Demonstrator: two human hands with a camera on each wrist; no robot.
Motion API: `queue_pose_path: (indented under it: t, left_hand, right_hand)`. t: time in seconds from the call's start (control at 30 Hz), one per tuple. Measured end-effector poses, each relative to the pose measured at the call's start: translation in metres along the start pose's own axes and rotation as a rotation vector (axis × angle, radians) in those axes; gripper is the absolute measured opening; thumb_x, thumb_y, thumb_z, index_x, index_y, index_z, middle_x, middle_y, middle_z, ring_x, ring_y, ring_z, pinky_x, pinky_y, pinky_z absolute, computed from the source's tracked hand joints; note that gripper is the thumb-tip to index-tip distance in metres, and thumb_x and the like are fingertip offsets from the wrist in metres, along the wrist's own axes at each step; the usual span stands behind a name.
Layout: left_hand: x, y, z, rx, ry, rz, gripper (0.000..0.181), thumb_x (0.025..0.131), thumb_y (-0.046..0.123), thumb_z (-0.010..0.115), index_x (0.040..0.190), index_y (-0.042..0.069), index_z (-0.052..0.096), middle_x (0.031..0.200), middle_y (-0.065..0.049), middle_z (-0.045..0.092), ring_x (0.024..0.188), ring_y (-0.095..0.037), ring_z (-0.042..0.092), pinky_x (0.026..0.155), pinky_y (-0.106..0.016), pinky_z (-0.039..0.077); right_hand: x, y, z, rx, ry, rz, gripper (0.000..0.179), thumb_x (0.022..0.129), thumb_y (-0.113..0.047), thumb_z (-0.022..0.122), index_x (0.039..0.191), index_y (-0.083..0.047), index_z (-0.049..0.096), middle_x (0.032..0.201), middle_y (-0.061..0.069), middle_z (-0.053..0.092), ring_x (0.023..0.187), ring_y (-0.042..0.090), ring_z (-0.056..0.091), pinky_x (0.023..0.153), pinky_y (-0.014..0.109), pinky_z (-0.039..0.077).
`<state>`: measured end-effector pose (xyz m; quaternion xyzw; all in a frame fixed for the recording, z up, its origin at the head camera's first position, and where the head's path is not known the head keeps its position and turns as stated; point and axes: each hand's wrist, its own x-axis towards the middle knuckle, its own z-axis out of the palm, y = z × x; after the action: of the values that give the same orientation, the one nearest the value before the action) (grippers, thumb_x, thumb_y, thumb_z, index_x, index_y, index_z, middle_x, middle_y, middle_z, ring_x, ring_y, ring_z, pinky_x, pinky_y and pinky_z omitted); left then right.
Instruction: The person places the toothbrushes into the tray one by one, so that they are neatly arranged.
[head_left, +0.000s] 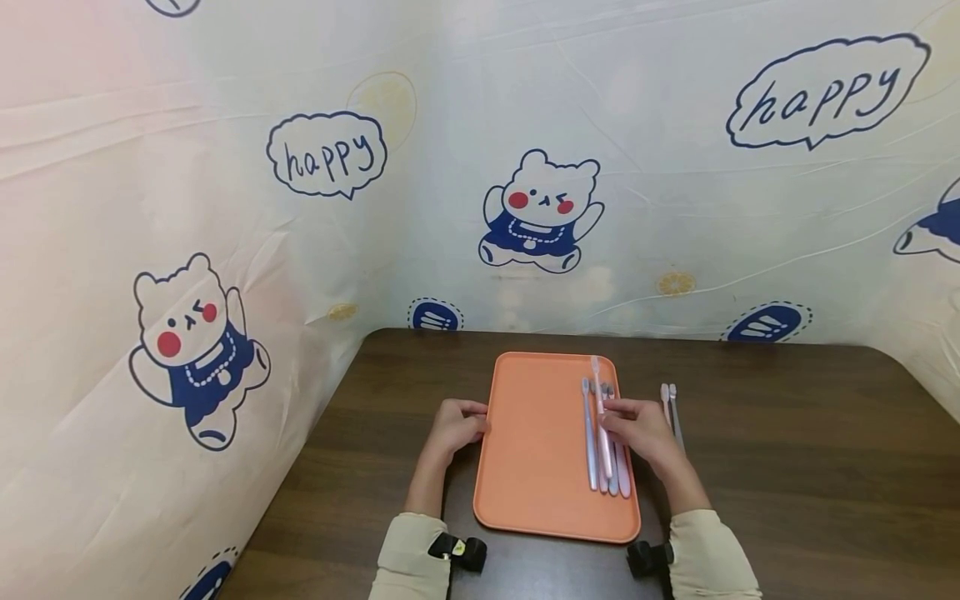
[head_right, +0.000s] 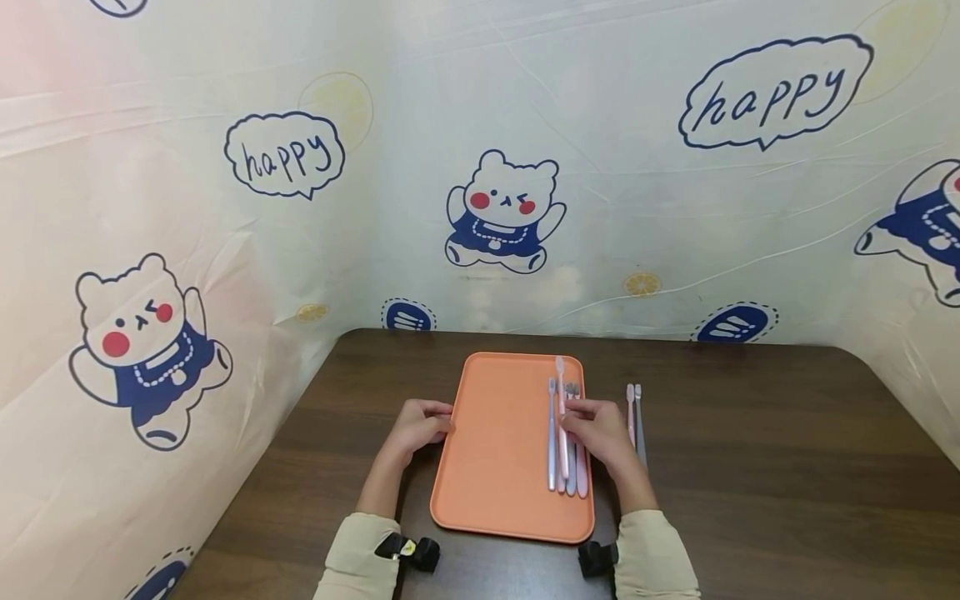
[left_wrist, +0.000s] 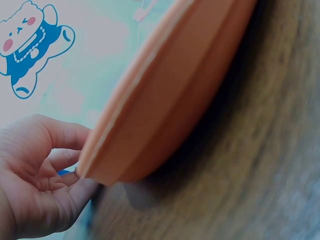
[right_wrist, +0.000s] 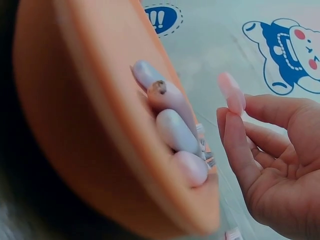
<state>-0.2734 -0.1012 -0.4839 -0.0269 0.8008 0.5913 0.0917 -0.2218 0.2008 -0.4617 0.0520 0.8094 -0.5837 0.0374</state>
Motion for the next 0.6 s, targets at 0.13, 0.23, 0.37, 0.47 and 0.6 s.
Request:
queue_pose_path:
  t: [0.13, 0.23, 0.37, 0.47, 0.6]
  left_hand:
    - [-0.001, 0.0, 0.0, -0.007, -0.006, 0.005, 0.03, 0.082, -0.003, 0.066, 0.111, -0.009, 0.072, 0.109, -0.025, 0.073, 0.085, -0.019, 0.072, 0.077, -0.036, 0.062]
    - [-0.001, 0.0, 0.0, -0.003, -0.007, 0.006, 0.03, 0.082, -0.003, 0.066, 0.111, -0.009, 0.072, 0.109, -0.025, 0.073, 0.085, -0.018, 0.071, 0.077, -0.036, 0.062]
    - [0.0, 0.0, -0.001, 0.002, -0.004, -0.005, 0.03, 0.083, -0.002, 0.066, 0.111, -0.008, 0.072, 0.109, -0.024, 0.073, 0.084, -0.017, 0.071, 0.076, -0.035, 0.062]
    - [0.001, -0.001, -0.001, 0.003, -0.002, -0.01, 0.029, 0.083, -0.002, 0.065, 0.111, -0.008, 0.072, 0.109, -0.023, 0.073, 0.083, -0.017, 0.071, 0.076, -0.035, 0.062]
    - [0.0, -0.001, -0.001, 0.006, -0.002, -0.01, 0.029, 0.083, -0.002, 0.066, 0.111, -0.008, 0.072, 0.109, -0.024, 0.073, 0.084, -0.018, 0.071, 0.077, -0.036, 0.062]
  right_hand:
    - [0.001, -0.001, 0.003, 0.019, -0.003, -0.007, 0.046, 0.095, -0.008, 0.064, 0.136, 0.013, 0.056, 0.117, 0.027, 0.07, 0.088, 0.006, 0.067, 0.077, 0.024, 0.061]
    - [0.001, 0.0, 0.005, 0.017, -0.005, -0.012, 0.046, 0.095, -0.007, 0.064, 0.135, 0.014, 0.057, 0.118, 0.028, 0.069, 0.088, 0.007, 0.067, 0.076, 0.021, 0.059]
    - [0.001, 0.001, 0.008, 0.006, -0.003, -0.014, 0.044, 0.094, -0.007, 0.065, 0.132, 0.014, 0.059, 0.122, 0.03, 0.067, 0.092, 0.011, 0.067, 0.076, 0.021, 0.059]
    - [0.001, 0.0, 0.011, -0.005, -0.001, -0.011, 0.043, 0.094, -0.008, 0.065, 0.131, 0.013, 0.061, 0.122, 0.03, 0.067, 0.093, 0.014, 0.068, 0.075, 0.022, 0.06]
    - [0.002, -0.001, 0.014, -0.011, 0.008, 0.0, 0.043, 0.093, -0.008, 0.066, 0.13, 0.013, 0.062, 0.12, 0.03, 0.069, 0.09, 0.013, 0.069, 0.074, 0.023, 0.06]
